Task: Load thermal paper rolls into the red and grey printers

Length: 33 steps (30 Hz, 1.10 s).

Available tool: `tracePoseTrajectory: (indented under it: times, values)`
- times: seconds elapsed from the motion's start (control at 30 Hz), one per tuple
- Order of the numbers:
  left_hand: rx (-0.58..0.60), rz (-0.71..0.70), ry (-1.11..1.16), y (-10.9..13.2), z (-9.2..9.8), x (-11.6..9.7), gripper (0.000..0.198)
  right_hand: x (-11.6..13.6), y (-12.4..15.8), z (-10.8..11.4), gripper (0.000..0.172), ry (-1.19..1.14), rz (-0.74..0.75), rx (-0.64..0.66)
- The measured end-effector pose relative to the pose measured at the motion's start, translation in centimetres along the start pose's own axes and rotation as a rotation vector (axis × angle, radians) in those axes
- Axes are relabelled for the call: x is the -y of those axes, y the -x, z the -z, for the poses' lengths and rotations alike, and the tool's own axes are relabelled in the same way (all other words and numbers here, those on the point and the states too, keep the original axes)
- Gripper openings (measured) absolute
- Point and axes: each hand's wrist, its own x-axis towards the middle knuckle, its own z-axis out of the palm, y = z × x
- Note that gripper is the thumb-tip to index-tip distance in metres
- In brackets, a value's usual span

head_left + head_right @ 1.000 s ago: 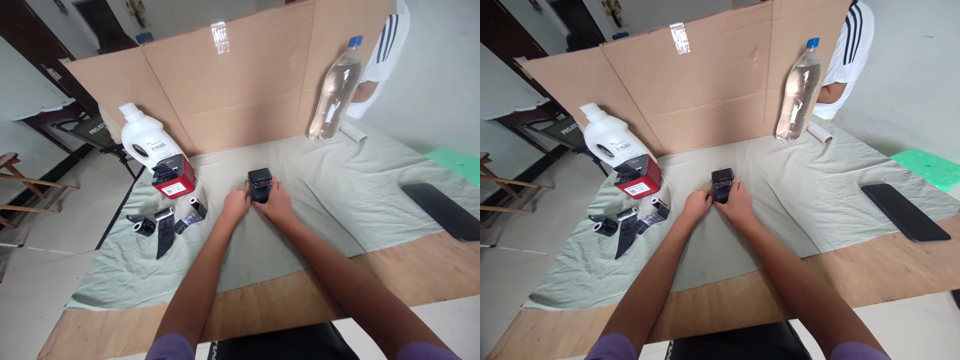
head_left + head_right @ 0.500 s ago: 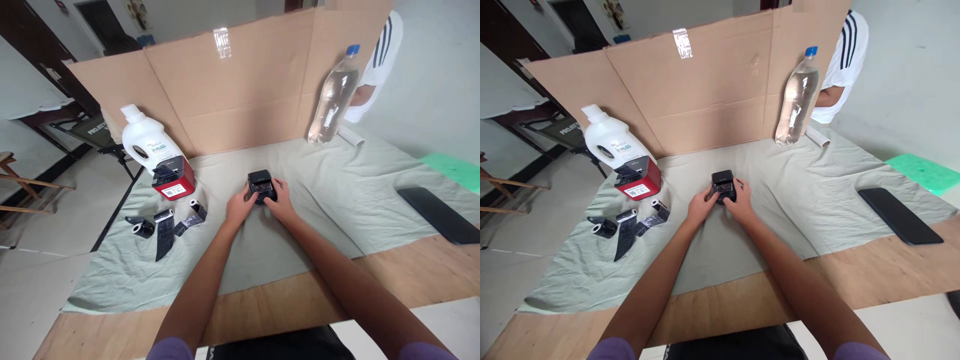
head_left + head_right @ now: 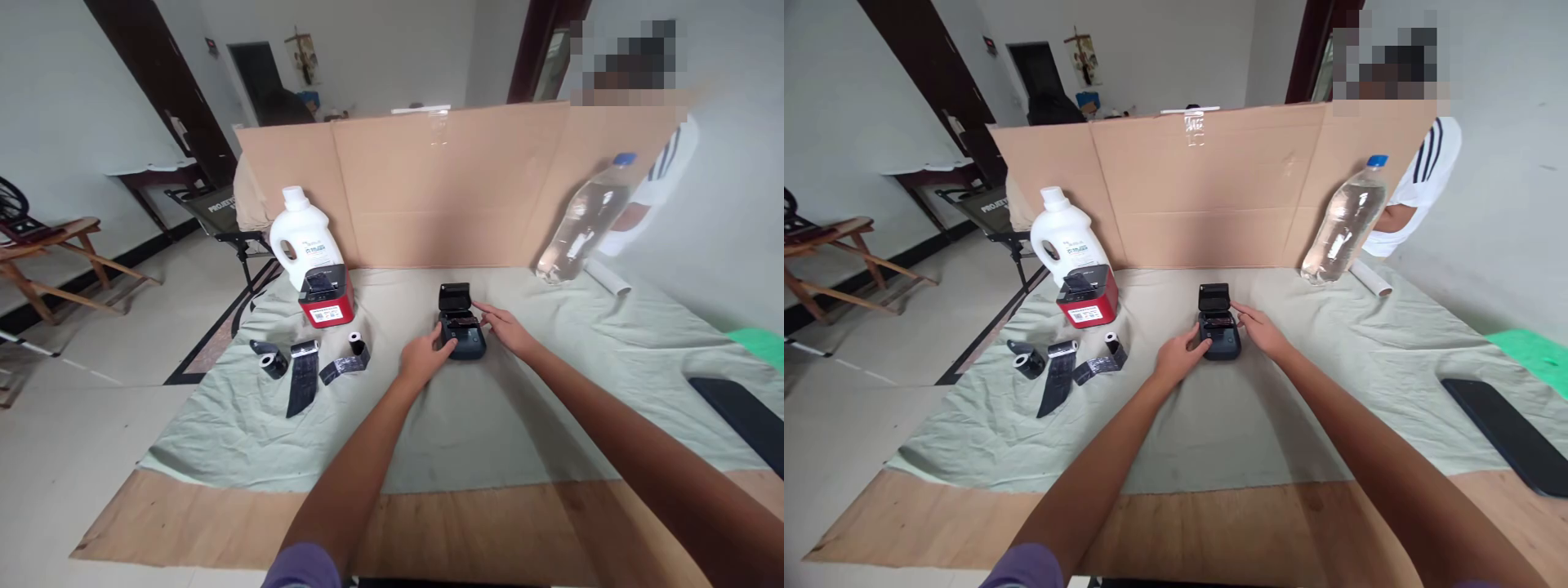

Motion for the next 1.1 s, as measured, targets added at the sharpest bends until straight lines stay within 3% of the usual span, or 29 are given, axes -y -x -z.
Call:
tracePoseTrajectory:
  times: [0.17, 0.27, 0.4, 0.53, 0.7, 0.83, 1.1]
  values:
    - [0.041, 0.019, -0.003, 0.1, 0.4, -0.2, 0.07, 0.8, -3.1, 0.1, 0.025, 0.221, 0.104, -0.046]
    - [0.032, 0.006, 0.003, 0.2, 0.5, -0.2, 0.071, 2.3, -4.9, 0.0, 0.013, 0.381, 0.024, 0.094]
    - [0.043, 0.014, 0.011, 0.2, 0.5, -0.1, 0.072, 4.6, -6.5, -0.2, 0.032, 0.526, -0.226, 0.391]
    - [0.069, 0.014, 0.02, 0.0, 0.6, -0.1, 0.075, 5.4, -6.8, -0.5, 0.037, 0.567, -0.361, 0.434]
    - [0.064, 0.007, 0.028, 0.1, 0.6, 0.0, 0.075, 4.5, -6.7, -0.8, 0.021, 0.544, -0.208, 0.385]
    - [0.074, -0.009, 0.054, 0.2, 0.8, 0.1, 0.076, 4.1, -6.8, -1.0, 0.019, 0.607, -0.075, 0.295]
    - [0.115, -0.003, 0.067, 0.4, 1.4, -0.1, 0.077, 4.0, -7.2, -1.4, 0.014, 0.769, -0.045, 0.328]
